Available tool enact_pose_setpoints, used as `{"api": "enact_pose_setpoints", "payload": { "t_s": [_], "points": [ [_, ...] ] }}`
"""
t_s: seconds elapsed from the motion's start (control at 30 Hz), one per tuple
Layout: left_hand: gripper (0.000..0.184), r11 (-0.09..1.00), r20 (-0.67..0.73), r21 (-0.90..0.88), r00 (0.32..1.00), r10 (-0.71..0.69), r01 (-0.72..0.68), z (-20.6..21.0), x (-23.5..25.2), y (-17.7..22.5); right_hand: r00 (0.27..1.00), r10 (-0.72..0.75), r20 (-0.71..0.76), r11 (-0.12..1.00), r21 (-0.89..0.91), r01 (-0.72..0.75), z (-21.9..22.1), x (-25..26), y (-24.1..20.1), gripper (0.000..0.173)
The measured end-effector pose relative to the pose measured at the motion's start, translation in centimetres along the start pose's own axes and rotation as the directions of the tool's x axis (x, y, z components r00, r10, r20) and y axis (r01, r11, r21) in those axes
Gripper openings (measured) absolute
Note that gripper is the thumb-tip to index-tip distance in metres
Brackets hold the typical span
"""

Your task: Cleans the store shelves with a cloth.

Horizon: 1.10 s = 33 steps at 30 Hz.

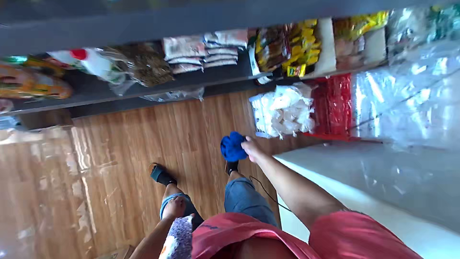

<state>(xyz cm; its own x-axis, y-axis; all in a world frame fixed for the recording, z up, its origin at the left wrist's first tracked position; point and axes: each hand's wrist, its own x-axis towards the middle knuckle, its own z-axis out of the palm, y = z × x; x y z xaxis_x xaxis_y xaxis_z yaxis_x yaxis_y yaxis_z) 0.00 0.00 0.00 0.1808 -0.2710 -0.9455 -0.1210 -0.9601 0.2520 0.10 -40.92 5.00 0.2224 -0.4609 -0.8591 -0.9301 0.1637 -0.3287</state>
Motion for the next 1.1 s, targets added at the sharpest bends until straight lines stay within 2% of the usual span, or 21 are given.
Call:
{"api": "enact_pose_setpoints", "payload": {
  "t_s": [0.1,0.23,0.3,0.4,0.5,0.57,0.63,0.7,0.8,0.87,0.93,1.03,1.1],
  "points": [
    [0.037,0.986,-0.064,-0.159,0.997,0.047,-0.057,-2.2,-2.1,0.7,0.99,-0.07,0.124,0.987,-0.137,0.087,-0.6,-5.7,-2.1,0.045],
    [0.038,0.934,-0.215,-0.335,0.975,0.055,-0.126,-5.7,-8.7,3.0,0.957,-0.171,0.234,0.937,-0.263,0.231,0.0,-12.5,-6.6,0.048],
    [0.038,0.874,-0.293,-0.452,0.955,0.046,-0.181,-6.2,-12.2,3.0,0.926,-0.212,0.311,0.875,-0.362,0.322,1.3,-15.3,-9.1,0.045],
    [0.038,0.765,-0.343,-0.596,0.939,0.032,-0.243,-5.1,-16.6,1.2,0.87,-0.226,0.439,0.725,-0.521,0.451,4.3,-19.4,-13.1,0.044],
    [0.038,0.695,-0.373,-0.669,0.928,-0.008,-0.263,-2.8,-20.3,-4.3,0.824,-0.203,0.529,0.568,-0.622,0.539,9.5,-23.3,-16.8,0.044],
    [0.038,0.638,-0.368,-0.738,0.923,-0.111,-0.218,-0.2,-22.3,-9.6,0.798,-0.186,0.573,0.491,-0.649,0.581,13.5,-25.7,-18.7,0.044],
    [0.04,0.572,-0.315,-0.813,0.908,-0.276,-0.108,3.0,-25.0,-15.3,0.782,-0.162,0.602,0.424,-0.673,0.606,17.7,-28.3,-20.3,0.045],
    [0.041,0.467,-0.198,-0.884,0.883,-0.426,0.027,5.8,-28.2,-21.3,0.76,-0.145,0.634,0.368,-0.678,0.636,22.0,-31.0,-22.0,0.046],
    [0.042,0.338,-0.051,-0.923,0.81,-0.584,0.186,10.0,-31.4,-30.1,0.717,-0.181,0.673,0.357,-0.634,0.686,27.7,-34.4,-24.1,0.046],
    [0.043,0.313,-0.013,-0.918,0.773,-0.634,0.242,9.5,-34.4,-34.1,0.704,-0.212,0.678,0.378,-0.608,0.698,30.9,-35.9,-25.4,0.047],
    [0.043,0.255,-0.02,-0.942,0.721,-0.692,0.219,7.5,-36.6,-36.5,0.705,-0.218,0.675,0.402,-0.597,0.695,33.5,-36.7,-26.6,0.048],
    [0.043,0.119,-0.071,-0.992,0.648,-0.758,0.03,2.8,-37.3,-37.9,0.722,-0.202,0.661,0.43,-0.602,0.672,37.3,-36.9,-28.6,0.049],
    [0.042,0.088,-0.13,-0.991,0.666,-0.734,-0.096,-0.1,-36.0,-37.8,0.734,-0.187,0.653,0.456,-0.604,0.653,39.9,-36.7,-30.1,0.048]
  ]
}}
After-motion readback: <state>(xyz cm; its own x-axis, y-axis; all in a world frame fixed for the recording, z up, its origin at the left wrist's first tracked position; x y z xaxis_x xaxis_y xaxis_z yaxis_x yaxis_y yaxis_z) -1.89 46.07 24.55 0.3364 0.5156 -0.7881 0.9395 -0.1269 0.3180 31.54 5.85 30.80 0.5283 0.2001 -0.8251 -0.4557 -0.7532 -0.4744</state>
